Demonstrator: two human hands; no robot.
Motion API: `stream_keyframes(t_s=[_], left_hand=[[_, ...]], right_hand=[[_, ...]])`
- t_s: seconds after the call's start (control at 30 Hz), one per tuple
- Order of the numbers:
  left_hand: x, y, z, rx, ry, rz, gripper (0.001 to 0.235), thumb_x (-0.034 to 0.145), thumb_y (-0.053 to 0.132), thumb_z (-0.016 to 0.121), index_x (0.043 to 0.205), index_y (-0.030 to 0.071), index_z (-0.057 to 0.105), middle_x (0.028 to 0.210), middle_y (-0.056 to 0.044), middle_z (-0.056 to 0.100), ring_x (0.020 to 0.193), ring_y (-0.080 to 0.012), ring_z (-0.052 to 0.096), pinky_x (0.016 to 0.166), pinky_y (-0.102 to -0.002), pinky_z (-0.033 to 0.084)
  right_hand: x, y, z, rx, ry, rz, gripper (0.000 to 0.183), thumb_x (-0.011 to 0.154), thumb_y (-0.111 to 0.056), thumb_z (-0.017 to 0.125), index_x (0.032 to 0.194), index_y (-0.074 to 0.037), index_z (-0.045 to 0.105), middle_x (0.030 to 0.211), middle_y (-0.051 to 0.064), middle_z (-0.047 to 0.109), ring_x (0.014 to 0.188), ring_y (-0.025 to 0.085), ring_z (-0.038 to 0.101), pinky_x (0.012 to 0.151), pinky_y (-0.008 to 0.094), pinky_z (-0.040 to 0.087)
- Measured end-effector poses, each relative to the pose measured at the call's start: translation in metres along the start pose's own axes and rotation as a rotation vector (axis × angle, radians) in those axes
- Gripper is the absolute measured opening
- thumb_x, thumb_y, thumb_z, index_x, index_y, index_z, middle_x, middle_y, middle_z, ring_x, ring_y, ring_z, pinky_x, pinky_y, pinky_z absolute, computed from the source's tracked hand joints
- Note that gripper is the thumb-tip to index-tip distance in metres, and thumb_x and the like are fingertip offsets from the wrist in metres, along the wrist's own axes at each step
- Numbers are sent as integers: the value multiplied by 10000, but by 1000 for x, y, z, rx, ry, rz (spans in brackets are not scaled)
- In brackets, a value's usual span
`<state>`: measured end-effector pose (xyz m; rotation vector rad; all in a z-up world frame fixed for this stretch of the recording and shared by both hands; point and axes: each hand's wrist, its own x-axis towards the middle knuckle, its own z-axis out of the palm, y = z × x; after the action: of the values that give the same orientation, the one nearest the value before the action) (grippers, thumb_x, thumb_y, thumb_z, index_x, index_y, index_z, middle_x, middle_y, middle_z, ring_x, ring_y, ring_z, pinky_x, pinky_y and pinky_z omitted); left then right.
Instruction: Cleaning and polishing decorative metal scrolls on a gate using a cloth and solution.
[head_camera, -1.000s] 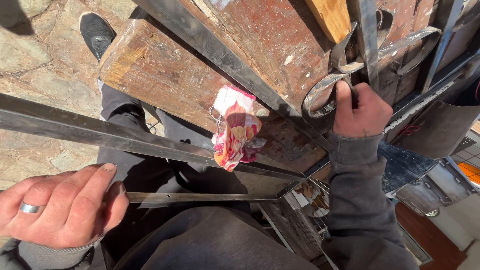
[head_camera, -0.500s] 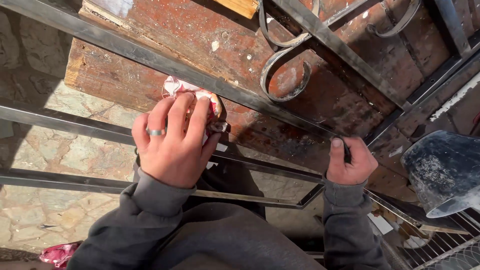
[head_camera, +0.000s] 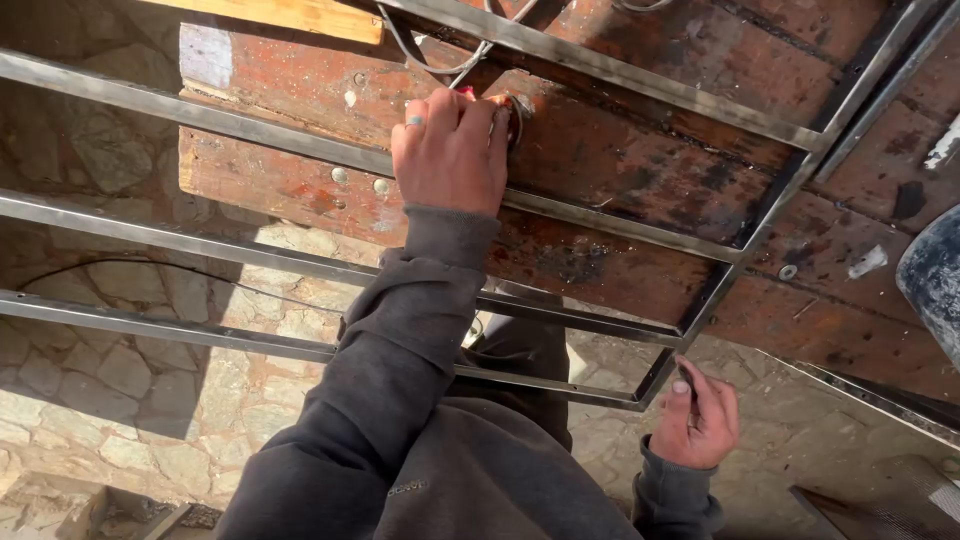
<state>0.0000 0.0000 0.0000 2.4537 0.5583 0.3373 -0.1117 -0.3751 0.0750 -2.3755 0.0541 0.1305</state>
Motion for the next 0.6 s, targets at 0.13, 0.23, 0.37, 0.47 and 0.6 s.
stream_keyframes(t_s=[0.13, 0.23, 0.37, 0.47, 0.6], left_hand=[[-9, 27, 37, 132, 109, -164, 112, 992, 246, 712, 1044, 148, 723, 1024, -50, 643, 983, -333, 612, 861, -486, 428], [-24, 29, 34, 194, 121, -149, 163, 992, 232, 700, 1104, 117, 729, 1040, -93, 640, 1021, -380, 581, 886, -504, 421], [-34, 23, -1, 389, -135, 193, 149, 978, 185, 711, 1108, 112, 720, 1071, -139, 617, 1110, -404, 556, 950, -513, 449], [-36, 46, -38, 653, -228, 315, 66, 1039, 117, 681, 1079, 160, 711, 1103, -72, 655, 952, -320, 570, 851, -466, 434], [-110, 72, -24, 521, -107, 194, 148, 1021, 113, 695, 1169, 126, 694, 1149, -101, 643, 1032, -320, 592, 929, -463, 477]], right_hand=[[-2, 31, -48, 4, 5, 181, 284, 1068, -149, 620, 1275, 24, 706, 1014, 123, 657, 756, 133, 664, 701, 309, 543], [22, 72, -89, 191, 47, 226, 277, 1050, -120, 624, 1275, 40, 644, 990, 122, 690, 795, 131, 676, 740, 298, 570], [79, 80, -189, 402, 192, 27, 248, 1082, -147, 634, 1231, 43, 576, 1010, 122, 692, 907, 146, 695, 818, 307, 599], [151, 57, -285, 99, 240, -149, 239, 1122, -182, 591, 1204, 37, 638, 1099, 128, 665, 883, 165, 694, 800, 288, 573], [244, 61, -337, -453, 161, -365, 180, 1068, -39, 630, 1233, -6, 696, 1161, 164, 611, 1003, 333, 661, 869, 363, 556]])
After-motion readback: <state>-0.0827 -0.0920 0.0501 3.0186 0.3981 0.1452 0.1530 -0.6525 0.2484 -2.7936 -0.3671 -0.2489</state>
